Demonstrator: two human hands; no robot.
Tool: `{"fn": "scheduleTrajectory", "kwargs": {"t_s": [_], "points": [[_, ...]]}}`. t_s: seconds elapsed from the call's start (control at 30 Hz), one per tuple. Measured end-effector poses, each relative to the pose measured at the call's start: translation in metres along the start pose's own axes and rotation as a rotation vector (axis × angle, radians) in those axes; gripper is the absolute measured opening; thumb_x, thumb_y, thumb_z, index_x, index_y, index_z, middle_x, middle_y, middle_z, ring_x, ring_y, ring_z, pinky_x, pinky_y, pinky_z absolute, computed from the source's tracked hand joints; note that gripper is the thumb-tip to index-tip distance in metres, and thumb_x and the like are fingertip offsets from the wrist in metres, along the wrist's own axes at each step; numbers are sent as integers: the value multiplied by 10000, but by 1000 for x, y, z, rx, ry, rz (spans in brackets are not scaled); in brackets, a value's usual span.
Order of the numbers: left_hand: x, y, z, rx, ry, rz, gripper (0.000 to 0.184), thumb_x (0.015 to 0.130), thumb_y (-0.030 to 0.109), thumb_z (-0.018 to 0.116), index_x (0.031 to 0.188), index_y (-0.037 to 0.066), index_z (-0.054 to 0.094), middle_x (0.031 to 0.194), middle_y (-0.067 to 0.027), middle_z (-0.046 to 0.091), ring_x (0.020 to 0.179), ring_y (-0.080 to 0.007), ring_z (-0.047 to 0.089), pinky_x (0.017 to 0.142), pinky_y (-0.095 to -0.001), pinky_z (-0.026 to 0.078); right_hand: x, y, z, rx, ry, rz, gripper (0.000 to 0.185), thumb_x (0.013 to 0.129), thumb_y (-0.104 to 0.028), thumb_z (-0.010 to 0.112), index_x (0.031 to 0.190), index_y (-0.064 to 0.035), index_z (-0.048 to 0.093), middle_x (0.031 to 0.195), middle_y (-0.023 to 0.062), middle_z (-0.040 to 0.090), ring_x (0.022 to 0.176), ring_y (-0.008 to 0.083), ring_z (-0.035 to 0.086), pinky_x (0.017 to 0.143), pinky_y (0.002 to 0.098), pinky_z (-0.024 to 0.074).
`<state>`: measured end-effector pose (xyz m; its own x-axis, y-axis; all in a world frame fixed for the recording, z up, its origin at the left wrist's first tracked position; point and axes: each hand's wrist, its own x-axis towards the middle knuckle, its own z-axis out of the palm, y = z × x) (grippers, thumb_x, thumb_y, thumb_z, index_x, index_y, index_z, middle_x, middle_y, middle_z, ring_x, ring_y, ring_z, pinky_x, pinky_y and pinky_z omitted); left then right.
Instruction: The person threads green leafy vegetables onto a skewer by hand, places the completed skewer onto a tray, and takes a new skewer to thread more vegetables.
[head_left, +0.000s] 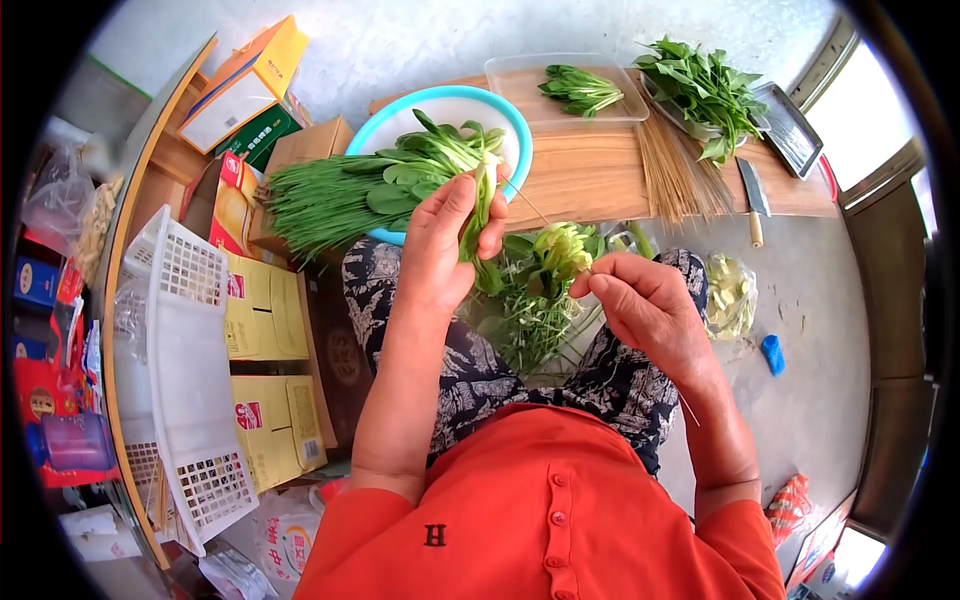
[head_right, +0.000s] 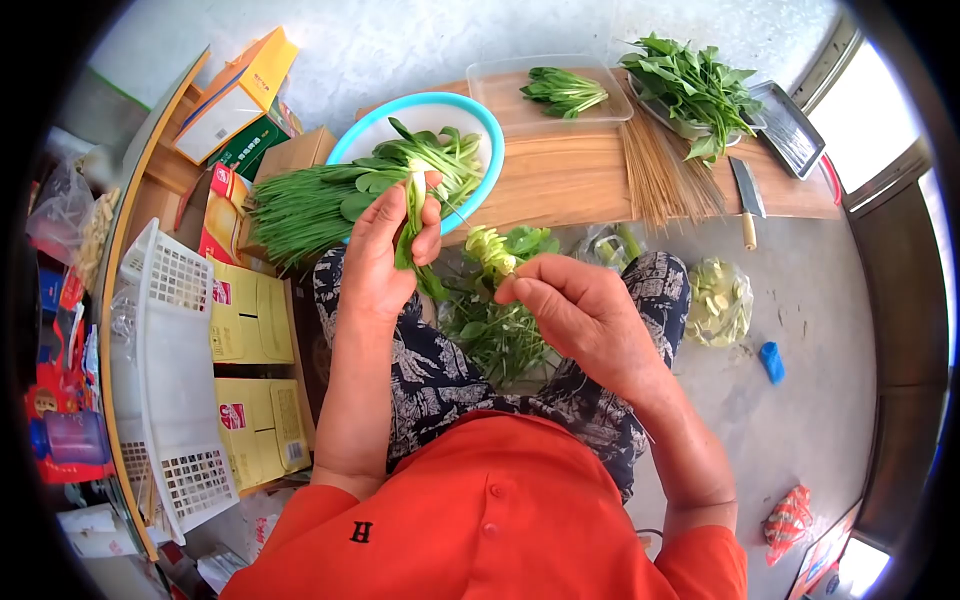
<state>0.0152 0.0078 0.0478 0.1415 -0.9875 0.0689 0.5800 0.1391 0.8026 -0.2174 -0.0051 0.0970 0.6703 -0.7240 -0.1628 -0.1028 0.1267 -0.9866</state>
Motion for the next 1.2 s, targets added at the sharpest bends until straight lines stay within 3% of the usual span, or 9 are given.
{"fn": "scheduleTrajectory", "kwargs": {"t_s": [0.2,0.27,0.37,0.47,1.2], "points": [[0,3,-2,53,-29,13,409,987,303,509,1183,-53,557,842,-47,597,589,-88,453,509,-222,345,5,5,4,-43,19,-27,249,991,-216,508,958,-7,639,522,-93,392,444,-5,321,424,177,224],[0,3,-3,49,-3,13,369,971,306,543,1145,-13,612,794,-36,611,551,-85,467,484,-209,358,5,6,4,-49,16,-21,246,990,-214,508,959,-6,636,522,-95,388,446,-6,318,425,178,221],[-1,4,-6,89,-32,18,412,985,312,512,1176,-49,566,842,-43,597,577,-84,446,503,-218,340,5,6,4,-40,13,-10,245,990,-214,508,954,-6,634,525,-95,387,447,-6,315,427,179,218],[-2,6,-6,118,-35,13,412,980,322,521,1166,-42,577,840,-33,597,569,-78,442,500,-215,337,4,3,2,-17,-17,39,222,985,-209,528,969,-18,641,583,-89,389,506,8,326,457,192,249],[-5,9,-6,119,-40,0,427,970,338,533,1163,-39,587,809,-13,589,553,-55,430,504,-210,336,-2,0,3,-19,-28,44,232,989,-216,523,972,-16,640,590,-82,392,513,13,330,461,191,258]]}}
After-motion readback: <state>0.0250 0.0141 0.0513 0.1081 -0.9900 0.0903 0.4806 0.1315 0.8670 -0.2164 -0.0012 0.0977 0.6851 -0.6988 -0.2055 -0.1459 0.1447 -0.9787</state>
